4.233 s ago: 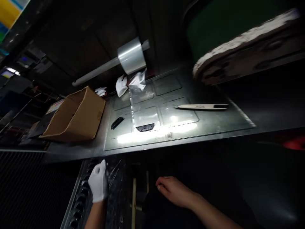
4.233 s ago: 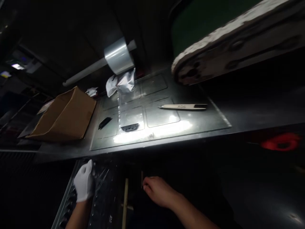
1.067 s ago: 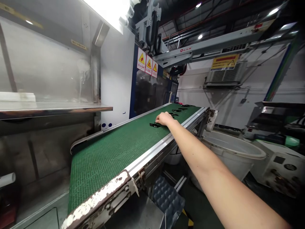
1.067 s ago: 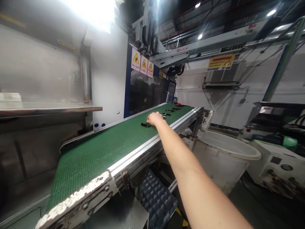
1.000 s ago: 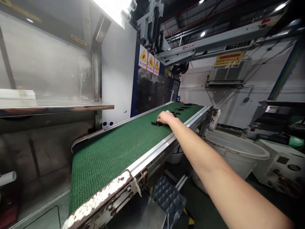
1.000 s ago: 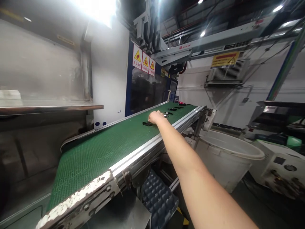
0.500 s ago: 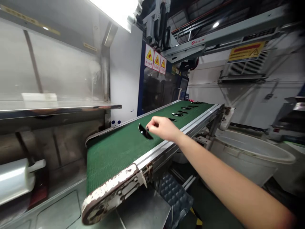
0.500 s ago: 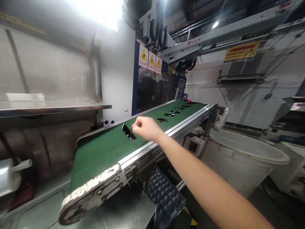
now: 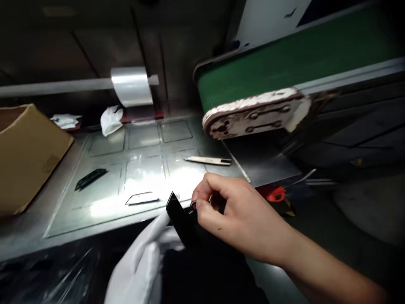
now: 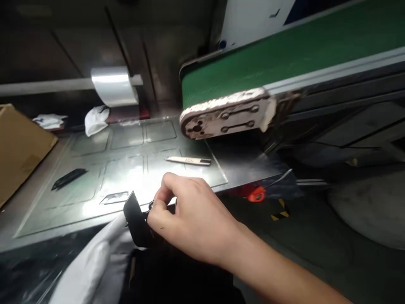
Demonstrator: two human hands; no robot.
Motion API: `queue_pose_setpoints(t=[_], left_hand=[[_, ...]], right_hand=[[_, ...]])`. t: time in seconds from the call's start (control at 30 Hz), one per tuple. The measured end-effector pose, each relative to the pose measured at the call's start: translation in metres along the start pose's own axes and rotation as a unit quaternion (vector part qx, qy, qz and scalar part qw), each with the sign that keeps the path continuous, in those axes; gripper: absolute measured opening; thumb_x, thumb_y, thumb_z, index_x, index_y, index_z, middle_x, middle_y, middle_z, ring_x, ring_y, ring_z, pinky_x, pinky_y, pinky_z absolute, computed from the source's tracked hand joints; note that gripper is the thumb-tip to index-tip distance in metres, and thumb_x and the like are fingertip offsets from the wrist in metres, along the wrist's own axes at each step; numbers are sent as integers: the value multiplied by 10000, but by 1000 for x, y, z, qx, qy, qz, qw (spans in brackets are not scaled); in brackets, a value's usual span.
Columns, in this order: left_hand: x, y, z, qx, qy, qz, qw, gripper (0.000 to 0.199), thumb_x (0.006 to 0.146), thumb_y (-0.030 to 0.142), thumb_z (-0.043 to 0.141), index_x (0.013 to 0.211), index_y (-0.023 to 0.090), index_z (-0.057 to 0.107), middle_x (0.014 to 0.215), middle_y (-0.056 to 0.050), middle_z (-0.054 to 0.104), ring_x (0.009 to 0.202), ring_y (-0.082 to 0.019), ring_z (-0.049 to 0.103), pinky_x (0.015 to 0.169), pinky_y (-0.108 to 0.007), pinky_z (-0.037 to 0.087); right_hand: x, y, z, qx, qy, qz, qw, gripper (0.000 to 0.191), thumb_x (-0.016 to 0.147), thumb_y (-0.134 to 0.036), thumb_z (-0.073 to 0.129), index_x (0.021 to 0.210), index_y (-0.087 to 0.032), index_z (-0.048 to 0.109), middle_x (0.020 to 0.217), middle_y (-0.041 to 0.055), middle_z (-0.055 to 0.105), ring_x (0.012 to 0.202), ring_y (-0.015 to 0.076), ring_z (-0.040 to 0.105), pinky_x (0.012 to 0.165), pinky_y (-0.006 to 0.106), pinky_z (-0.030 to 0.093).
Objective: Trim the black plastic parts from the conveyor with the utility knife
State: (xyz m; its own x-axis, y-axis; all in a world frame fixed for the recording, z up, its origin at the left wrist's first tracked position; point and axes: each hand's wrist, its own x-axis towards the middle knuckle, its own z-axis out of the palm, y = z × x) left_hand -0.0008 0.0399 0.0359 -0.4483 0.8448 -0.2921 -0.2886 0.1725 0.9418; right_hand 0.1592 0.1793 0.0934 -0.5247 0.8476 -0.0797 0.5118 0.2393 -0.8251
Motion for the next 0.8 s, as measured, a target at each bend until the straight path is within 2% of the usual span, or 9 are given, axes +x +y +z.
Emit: queue_pose_setpoints(t=[0.07, 0.1, 0.17, 0.33, 0.47, 0.6, 0.7, 0.8], left_hand=[[-3, -4, 12, -164, -73, -94, 979, 516, 986, 562, 602, 1350, 217, 722, 1159, -146, 750, 1099, -340, 698, 937, -447, 592], [-3, -7, 15, -227, -98, -123, 961, 533, 999, 557, 576, 1383, 207, 695, 1167, -161, 742, 1105, -350, 698, 923, -468, 596], [-1, -11, 15, -288, -111, -147, 940, 494, 1012, 488, 579, 1410, 212, 671, 1174, -161, 732, 1114, -339, 697, 916, -467, 598], [6, -19, 5, -323, -118, -132, 930, 431, 1011, 370, 613, 1424, 254, 653, 1167, -127, 717, 1114, -290, 679, 881, -391, 601], [8, -23, 4, -334, -127, -157, 921, 412, 1024, 422, 595, 1383, 232, 662, 1017, -117, 713, 947, -253, 701, 809, -361, 589], [7, -23, 3, -310, -130, -165, 927, 358, 1041, 472, 545, 1155, 187, 730, 868, -90, 672, 827, -215, 683, 758, -324, 557], [7, -20, 2, -289, -147, -151, 934, 390, 1052, 466, 516, 991, 151, 737, 853, -104, 685, 770, -203, 666, 702, -305, 537], [4, -18, 2, -304, -147, -135, 932, 352, 1059, 421, 502, 1131, 179, 747, 844, -99, 699, 745, -206, 671, 676, -302, 541]], right_hand=[[-4, -1, 16, -3, -21, 7, 1000, 64, 808, -249, 610, 750, -258, 634, 742, -77, 717, 631, 108, 623, 536, 278, 432], [-6, -1, 22, -5, -31, 13, 999, 70, 811, -252, 604, 746, -257, 629, 736, -73, 712, 621, 108, 615, 524, 278, 419], [-8, 0, 31, -6, -51, 24, 998, 77, 814, -254, 589, 742, -251, 616, 724, -64, 706, 607, 108, 602, 514, 275, 404], [-9, 1, 38, 26, -85, 67, 994, 69, 824, -258, 574, 767, -245, 611, 718, -51, 709, 615, 114, 613, 534, 261, 433], [-8, 2, 40, 62, -93, 105, 988, 62, 831, -264, 587, 783, -234, 609, 786, -17, 741, 707, 144, 648, 644, 273, 511], [-8, 5, 41, 89, -101, 124, 983, 62, 839, -263, 604, 793, -224, 619, 833, 10, 761, 781, 172, 676, 708, 292, 535], [-9, 7, 41, 105, -103, 127, 981, 85, 863, -278, 603, 804, -220, 620, 825, 16, 754, 763, 173, 673, 685, 287, 529], [-11, 9, 41, 121, -111, 126, 978, 106, 892, -291, 586, 817, -219, 610, 780, 11, 724, 715, 166, 648, 640, 280, 508]])
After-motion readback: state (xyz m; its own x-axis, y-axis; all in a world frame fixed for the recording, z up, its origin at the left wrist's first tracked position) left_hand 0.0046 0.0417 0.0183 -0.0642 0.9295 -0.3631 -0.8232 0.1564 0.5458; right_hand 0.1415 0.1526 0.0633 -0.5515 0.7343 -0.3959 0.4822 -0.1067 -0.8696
